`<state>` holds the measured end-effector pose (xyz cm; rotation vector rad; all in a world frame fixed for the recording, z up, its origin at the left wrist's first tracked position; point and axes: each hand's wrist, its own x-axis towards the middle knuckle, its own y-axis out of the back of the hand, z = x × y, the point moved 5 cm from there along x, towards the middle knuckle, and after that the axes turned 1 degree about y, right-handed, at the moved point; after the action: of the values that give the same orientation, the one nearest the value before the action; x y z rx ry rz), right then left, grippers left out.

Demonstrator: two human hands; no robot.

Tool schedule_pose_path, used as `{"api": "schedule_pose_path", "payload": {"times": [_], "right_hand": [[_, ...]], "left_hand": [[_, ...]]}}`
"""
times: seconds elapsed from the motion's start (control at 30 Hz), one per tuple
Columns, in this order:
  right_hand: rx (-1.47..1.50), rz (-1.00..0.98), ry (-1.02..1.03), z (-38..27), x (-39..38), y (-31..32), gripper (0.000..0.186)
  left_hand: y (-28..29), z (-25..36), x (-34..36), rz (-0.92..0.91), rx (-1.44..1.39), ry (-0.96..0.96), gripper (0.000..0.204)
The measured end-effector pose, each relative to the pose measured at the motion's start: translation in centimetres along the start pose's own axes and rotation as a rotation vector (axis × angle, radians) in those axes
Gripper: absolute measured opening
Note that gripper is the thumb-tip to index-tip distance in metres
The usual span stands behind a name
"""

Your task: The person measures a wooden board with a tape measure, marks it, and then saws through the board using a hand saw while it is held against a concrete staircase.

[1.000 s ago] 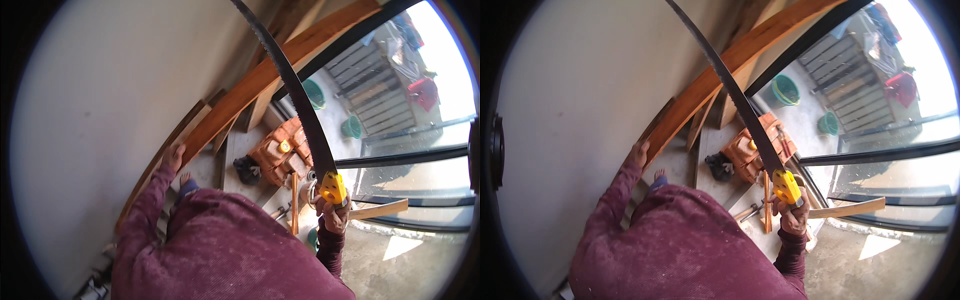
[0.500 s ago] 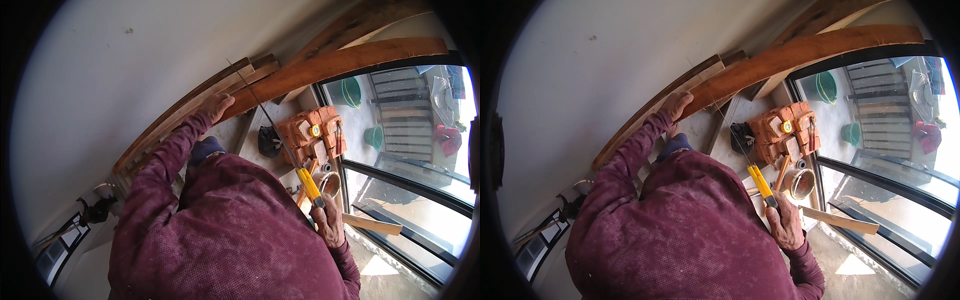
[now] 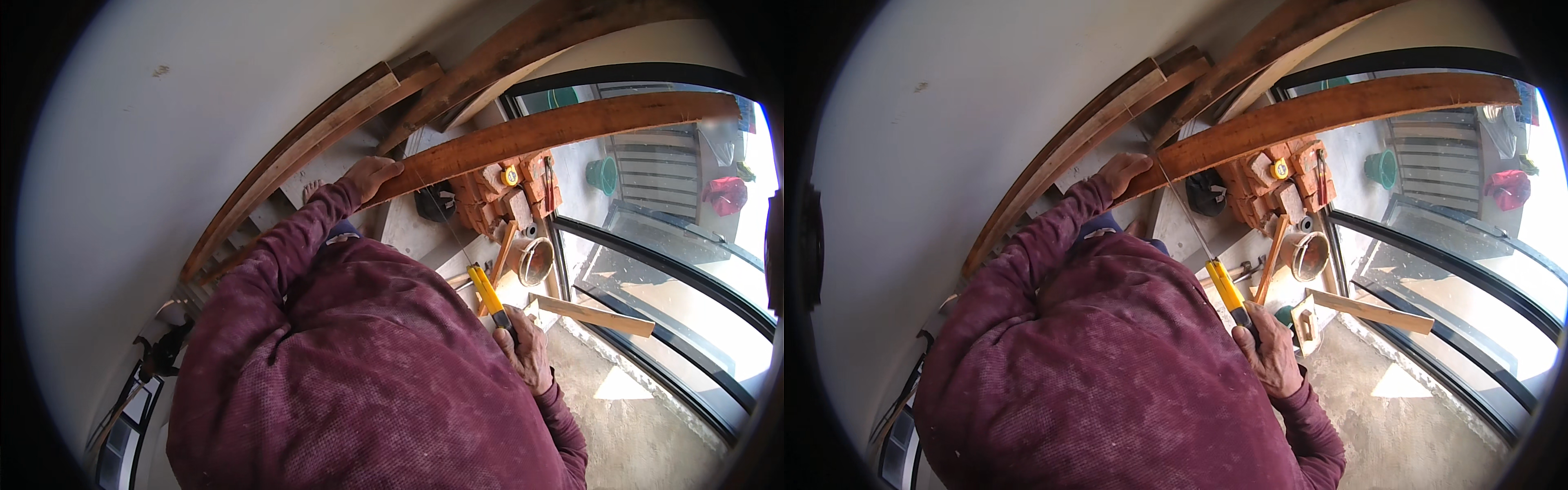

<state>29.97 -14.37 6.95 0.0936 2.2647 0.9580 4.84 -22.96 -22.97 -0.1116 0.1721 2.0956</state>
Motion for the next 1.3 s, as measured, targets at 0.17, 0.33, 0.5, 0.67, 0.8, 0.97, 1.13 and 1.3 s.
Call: {"api": "schedule_pose_path", "payload": {"times": [0.17,0.33,0.5,0.67,0.8,0.97,1.13,1.3], "right_hand": [[-0.002,0.001,-0.028,0.0,0.9,-2.2,0.043],[0.012,-0.010,-0.038,-0.7,2.0,-4.1,0.045],[0.081,0.055,-0.088,-2.9,2.4,-4.1,0.051],[0.054,0.075,-0.209,-5.2,1.5,-4.2,0.048],[0.054,0.155,-0.215,-6.3,2.5,-4.7,0.040],[0.089,0.210,-0.174,-5.9,8.7,-6.8,0.030],[0.085,0.207,-0.284,-7.7,3.7,-6.1,0.039],[0.079,0.238,-0.206,-7.3,9.6,-6.4,0.031]], "left_hand": [[-0.9,-1.9,1.2,-0.082,-0.072,0.014,0.060],[-1.2,-3.5,2.4,-0.128,-0.178,0.060,0.062],[-1.4,-5.0,4.5,-0.221,-0.050,0.046,0.045],[-1.6,-5.3,5.1,-0.193,-0.161,-0.029,0.064],[-1.2,-6.6,5.1,-0.263,-0.035,0.049,0.047],[-0.4,-4.1,4.7,-0.199,-0.074,-0.059,0.047],[0.2,-6.4,5.2,-0.213,-0.255,0.152,0.055],[-0.2,-7.0,6.0,-0.267,-0.291,0.224,0.055]]}}
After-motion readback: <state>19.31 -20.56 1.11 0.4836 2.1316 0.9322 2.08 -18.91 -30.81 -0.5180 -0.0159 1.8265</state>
